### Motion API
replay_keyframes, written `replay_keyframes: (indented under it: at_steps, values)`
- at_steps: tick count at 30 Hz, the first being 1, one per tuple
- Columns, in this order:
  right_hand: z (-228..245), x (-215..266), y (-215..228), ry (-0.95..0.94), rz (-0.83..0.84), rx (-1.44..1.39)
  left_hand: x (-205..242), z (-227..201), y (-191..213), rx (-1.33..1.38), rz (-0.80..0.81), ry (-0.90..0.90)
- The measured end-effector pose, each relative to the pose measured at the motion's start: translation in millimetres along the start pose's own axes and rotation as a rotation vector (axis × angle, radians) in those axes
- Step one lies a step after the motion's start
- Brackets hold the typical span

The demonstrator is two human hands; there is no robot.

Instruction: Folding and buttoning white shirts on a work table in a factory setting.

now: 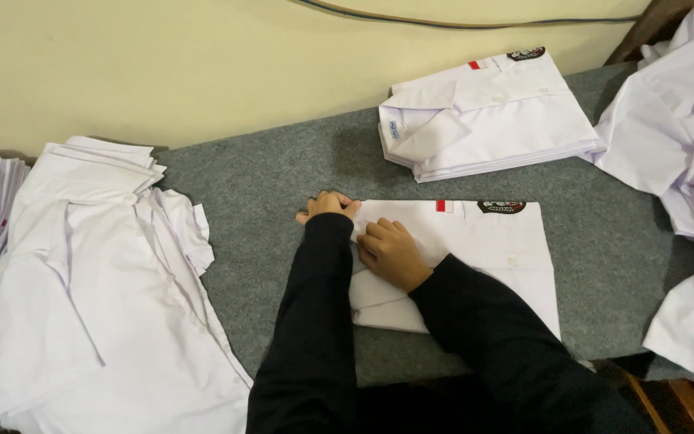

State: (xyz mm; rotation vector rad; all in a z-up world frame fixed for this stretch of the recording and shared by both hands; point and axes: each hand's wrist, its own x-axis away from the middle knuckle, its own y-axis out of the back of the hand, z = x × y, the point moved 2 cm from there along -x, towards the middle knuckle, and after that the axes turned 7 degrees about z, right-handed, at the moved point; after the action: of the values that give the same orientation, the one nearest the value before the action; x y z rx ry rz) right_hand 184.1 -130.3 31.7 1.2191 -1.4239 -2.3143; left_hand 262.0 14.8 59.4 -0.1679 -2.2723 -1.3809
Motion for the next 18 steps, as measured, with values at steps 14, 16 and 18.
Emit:
replay_keyframes:
  at_steps: [14, 16, 18]
  values:
    - [3, -2, 47, -0.173, 0.323, -0.271, -29, 7, -55, -0.171, -0.349, -0.390]
    - [-5, 11, 54, -0.183, 0.371, -0.388, -47, 12, -86, -0.180, -0.366, -0.605]
    - [-28, 34, 43, -0.173, 0.359, -0.193, -57, 19, -114, -0.340, -0.557, -0.825]
